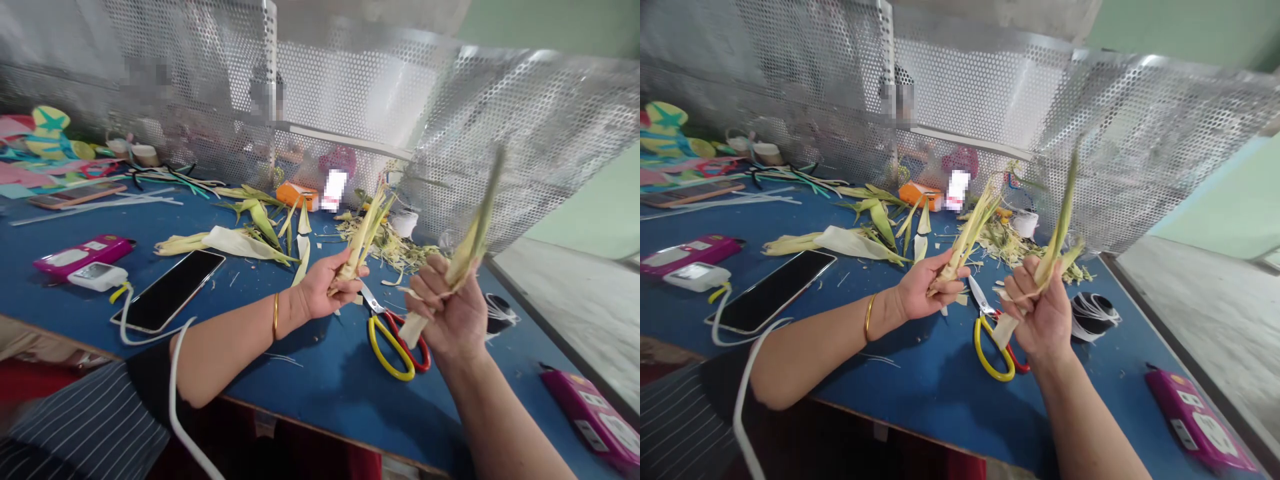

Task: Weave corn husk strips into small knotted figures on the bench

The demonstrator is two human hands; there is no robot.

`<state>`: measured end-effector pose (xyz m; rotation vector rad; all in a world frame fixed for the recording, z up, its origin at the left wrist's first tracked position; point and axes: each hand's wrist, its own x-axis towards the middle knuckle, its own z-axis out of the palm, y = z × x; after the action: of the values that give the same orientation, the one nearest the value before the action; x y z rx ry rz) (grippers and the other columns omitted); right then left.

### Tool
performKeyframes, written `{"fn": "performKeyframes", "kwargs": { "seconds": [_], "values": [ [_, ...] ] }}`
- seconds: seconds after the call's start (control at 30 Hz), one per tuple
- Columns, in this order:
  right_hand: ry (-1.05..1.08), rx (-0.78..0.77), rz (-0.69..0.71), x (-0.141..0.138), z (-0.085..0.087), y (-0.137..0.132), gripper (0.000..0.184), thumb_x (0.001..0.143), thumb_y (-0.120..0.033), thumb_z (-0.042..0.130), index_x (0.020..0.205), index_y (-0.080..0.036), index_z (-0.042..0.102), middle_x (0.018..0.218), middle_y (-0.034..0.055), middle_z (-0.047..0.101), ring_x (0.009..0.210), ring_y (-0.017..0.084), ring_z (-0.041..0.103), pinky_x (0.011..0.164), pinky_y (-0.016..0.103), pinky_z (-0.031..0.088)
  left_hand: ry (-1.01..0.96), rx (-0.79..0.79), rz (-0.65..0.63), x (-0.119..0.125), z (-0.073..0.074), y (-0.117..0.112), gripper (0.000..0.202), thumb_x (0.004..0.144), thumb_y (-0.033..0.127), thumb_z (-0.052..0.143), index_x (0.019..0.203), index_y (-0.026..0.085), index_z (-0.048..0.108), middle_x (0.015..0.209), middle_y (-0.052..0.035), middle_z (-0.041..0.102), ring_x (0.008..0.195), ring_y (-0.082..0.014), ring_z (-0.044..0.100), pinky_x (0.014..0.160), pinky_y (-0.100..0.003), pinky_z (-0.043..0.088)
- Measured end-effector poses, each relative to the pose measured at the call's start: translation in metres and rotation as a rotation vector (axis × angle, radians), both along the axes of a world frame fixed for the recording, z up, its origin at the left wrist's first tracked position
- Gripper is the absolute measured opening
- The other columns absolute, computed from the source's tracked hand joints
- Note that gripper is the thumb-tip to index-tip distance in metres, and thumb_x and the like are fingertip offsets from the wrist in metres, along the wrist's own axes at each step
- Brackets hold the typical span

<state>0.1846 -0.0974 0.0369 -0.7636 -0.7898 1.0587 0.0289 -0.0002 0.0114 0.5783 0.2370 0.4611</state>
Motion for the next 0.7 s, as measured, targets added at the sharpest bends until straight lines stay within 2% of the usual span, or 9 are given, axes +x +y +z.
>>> {"fn": "performKeyframes", "kwargs": {
  "seconds": [0.07,0.13,0.27,0.37,0.43,0.5,0.57,0.63,0.7],
  "values": [
    [-0.059,-0.054,-0.063,-0.004,-0.005,0.005,0.038,0.069,-0.051,0.078,0.081,-0.022,0.056,0.052,-0.0121,0.023,0.043,0.006,0.011,0.034,0.018,0.017,0.037,0.032,0.03,0.001,-0.001,0.0,0.032,0.1,0.037,0.037,0.083,0.014,0.053,0.072,0.0005,0.052,0.036,0.0002,0.023,0.034,-0.015,0.018],
    [-0.128,-0.135,-0.117,-0.01,-0.015,0.01,0.04,0.064,-0.043,0.084,0.087,-0.02,0.062,0.05,-0.0121,0.028,0.042,0.005,0.019,0.036,0.018,0.022,0.074,0.075,0.011,0.004,-0.004,-0.005,0.03,0.099,0.038,0.039,0.09,0.015,0.055,0.073,0.0001,0.053,0.036,-0.0004,0.027,0.035,-0.016,0.018],
    [-0.178,-0.178,-0.204,-0.018,-0.034,0.015,0.034,0.063,-0.038,0.085,0.074,-0.018,0.06,0.05,-0.0086,0.042,0.043,0.006,0.035,0.04,0.019,0.03,0.119,0.22,-0.026,0.008,-0.008,-0.016,0.023,0.087,0.038,0.059,0.09,0.015,0.058,0.072,0.002,0.054,0.038,-0.0009,0.032,0.037,-0.016,0.018],
    [-0.208,-0.136,-0.283,-0.019,-0.035,0.014,0.031,0.068,-0.04,0.082,0.073,-0.017,0.062,0.058,-0.0048,0.052,0.048,0.007,0.043,0.044,0.021,0.033,0.287,0.408,0.069,0.01,-0.01,-0.018,0.023,0.079,0.034,0.069,0.086,0.015,0.059,0.067,0.003,0.053,0.045,-0.0051,0.043,0.04,-0.018,0.027],
    [-0.22,-0.085,-0.296,-0.019,-0.032,0.012,0.027,0.071,-0.039,0.08,0.077,-0.018,0.064,0.07,-0.0018,0.06,0.053,0.008,0.048,0.048,0.022,0.038,0.423,0.497,0.156,0.012,-0.009,-0.019,0.023,0.081,0.036,0.066,0.086,0.015,0.059,0.068,0.0014,0.056,0.052,-0.0083,0.05,0.044,-0.02,0.034],
    [-0.211,-0.019,-0.269,-0.02,-0.029,0.011,0.024,0.074,-0.039,0.078,0.079,-0.019,0.065,0.08,0.0009,0.065,0.062,0.011,0.055,0.057,0.024,0.045,0.497,0.52,0.208,0.013,-0.008,-0.02,0.023,0.086,0.039,0.06,0.088,0.015,0.059,0.071,0.0003,0.057,0.051,-0.0076,0.048,0.045,-0.02,0.031],
    [-0.195,0.03,-0.229,-0.022,-0.027,0.011,0.023,0.076,-0.04,0.075,0.077,-0.02,0.064,0.082,0.0021,0.065,0.073,0.014,0.06,0.069,0.028,0.049,0.514,0.512,0.247,0.015,-0.006,-0.023,0.023,0.089,0.039,0.056,0.087,0.016,0.058,0.067,0.0021,0.053,0.046,-0.0053,0.038,0.044,-0.021,0.024],
    [-0.18,0.075,-0.204,-0.025,-0.026,0.011,0.027,0.077,-0.044,0.073,0.071,-0.021,0.062,0.075,0.001,0.062,0.077,0.016,0.061,0.078,0.032,0.05,0.506,0.504,0.282,0.017,-0.005,-0.026,0.022,0.09,0.037,0.055,0.084,0.016,0.057,0.061,0.0048,0.046,0.044,-0.0044,0.029,0.044,-0.021,0.019],
    [-0.149,0.119,-0.19,-0.027,-0.026,0.01,0.032,0.078,-0.045,0.073,0.065,-0.021,0.057,0.065,-0.0017,0.054,0.07,0.015,0.057,0.077,0.032,0.049,0.491,0.498,0.304,0.018,-0.003,-0.029,0.021,0.092,0.034,0.052,0.08,0.016,0.055,0.058,0.0058,0.042,0.043,-0.0044,0.026,0.045,-0.022,0.018]
  ]
}}
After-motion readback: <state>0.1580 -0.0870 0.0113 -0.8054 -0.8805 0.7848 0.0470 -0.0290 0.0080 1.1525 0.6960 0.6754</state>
